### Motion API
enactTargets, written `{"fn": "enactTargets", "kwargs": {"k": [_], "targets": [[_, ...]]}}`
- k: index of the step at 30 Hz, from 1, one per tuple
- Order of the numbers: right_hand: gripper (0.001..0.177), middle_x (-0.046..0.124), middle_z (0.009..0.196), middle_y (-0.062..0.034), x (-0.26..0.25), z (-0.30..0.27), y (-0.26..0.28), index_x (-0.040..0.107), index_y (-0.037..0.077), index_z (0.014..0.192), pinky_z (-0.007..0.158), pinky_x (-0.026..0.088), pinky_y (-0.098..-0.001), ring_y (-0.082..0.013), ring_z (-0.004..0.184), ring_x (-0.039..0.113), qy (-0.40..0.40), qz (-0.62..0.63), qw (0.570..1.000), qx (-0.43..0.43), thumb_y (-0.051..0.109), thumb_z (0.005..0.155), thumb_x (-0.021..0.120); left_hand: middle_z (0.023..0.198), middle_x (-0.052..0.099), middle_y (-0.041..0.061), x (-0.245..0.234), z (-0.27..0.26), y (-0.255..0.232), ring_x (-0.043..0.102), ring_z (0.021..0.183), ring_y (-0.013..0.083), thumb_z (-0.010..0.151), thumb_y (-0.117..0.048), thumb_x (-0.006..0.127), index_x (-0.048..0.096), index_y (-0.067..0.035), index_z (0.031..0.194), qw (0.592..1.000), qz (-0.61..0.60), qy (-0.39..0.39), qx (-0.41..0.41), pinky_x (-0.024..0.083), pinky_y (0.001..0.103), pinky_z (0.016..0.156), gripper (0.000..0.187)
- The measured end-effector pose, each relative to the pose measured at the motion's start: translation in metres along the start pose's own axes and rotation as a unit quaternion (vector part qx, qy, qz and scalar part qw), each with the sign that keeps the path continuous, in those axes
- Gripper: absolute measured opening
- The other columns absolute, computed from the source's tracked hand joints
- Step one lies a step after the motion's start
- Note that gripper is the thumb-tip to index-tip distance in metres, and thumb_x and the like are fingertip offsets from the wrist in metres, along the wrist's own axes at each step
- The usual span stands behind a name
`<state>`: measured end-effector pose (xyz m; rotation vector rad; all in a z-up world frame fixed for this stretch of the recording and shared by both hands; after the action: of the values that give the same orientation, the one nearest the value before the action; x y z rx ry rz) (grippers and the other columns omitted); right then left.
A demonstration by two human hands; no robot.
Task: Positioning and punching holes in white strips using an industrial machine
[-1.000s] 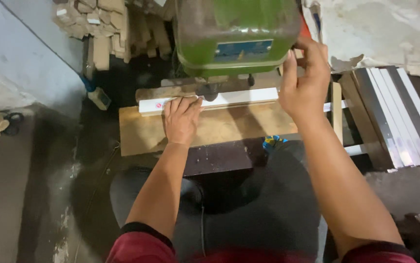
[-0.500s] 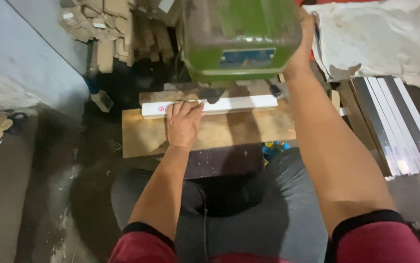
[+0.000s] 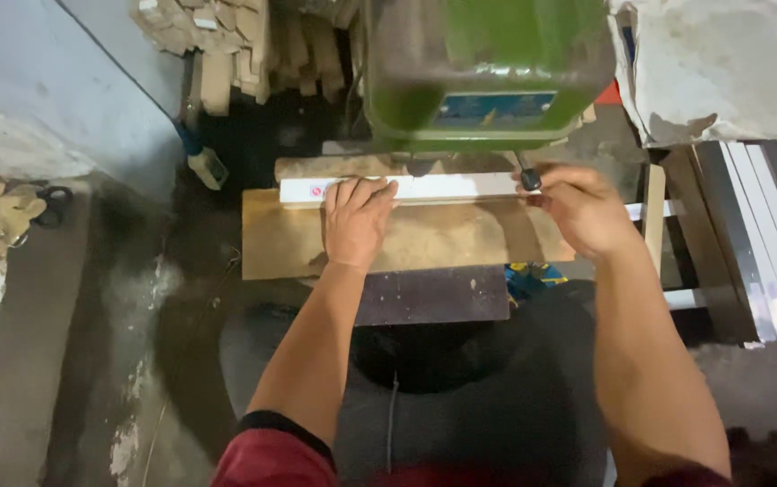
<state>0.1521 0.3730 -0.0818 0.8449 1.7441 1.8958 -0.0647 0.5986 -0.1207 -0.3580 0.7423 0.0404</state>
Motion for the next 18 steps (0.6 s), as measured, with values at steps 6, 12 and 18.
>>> {"fn": "enactTargets", "kwargs": {"k": [6,12,18], "targets": [[0.028,0.072,0.107,-0.0235,-0.062,0.003,-0.028,0.073,0.006,0.127,0.082,0.056,-0.0552,-0.0434,0.103,0.070,-0.138,-0.441,0.887,-0.018,0.022,0.106,0.066,0.111,0.070,-0.004,0.002,0.000,-0.001,0.060,0.112,0.0201,0.101,-0.037,0.066,0.077,-0.024,0.117,1.000,-0.010,0.007,0.003,0.040,0.040,0.102,0.024],[0.033,0.075,0.095,-0.0167,-0.071,-0.001,-0.081,0.070,0.007,0.127,0.063,0.062,-0.0415,-0.0301,0.081,0.075,-0.178,-0.366,0.913,0.043,0.033,0.107,0.066,0.108,0.069,0.014,-0.019,-0.022,0.017,0.062,0.111,0.0346,0.094,-0.023,0.078,0.079,-0.007,0.104,0.987,0.009,-0.146,-0.072,0.045,0.045,0.102,0.019],[0.017,0.073,0.090,-0.0209,-0.075,-0.005,-0.080,0.074,0.004,0.111,0.059,0.057,-0.0431,-0.0296,0.076,0.073,-0.235,-0.311,0.921,-0.019,0.021,0.107,0.069,0.124,0.060,0.018,-0.051,-0.060,0.089,0.061,0.113,0.0473,0.099,-0.044,0.073,0.063,-0.015,0.135,0.873,0.067,-0.097,-0.472,0.043,0.064,0.092,0.047]]}}
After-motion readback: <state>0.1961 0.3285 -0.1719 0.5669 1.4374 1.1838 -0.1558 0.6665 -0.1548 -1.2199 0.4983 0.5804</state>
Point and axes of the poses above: each hand's wrist, its own z-axis towards the middle knuckle, its own x-axis out of the palm, y = z × x, the point moved 8 cm from there along z, towards the middle knuckle
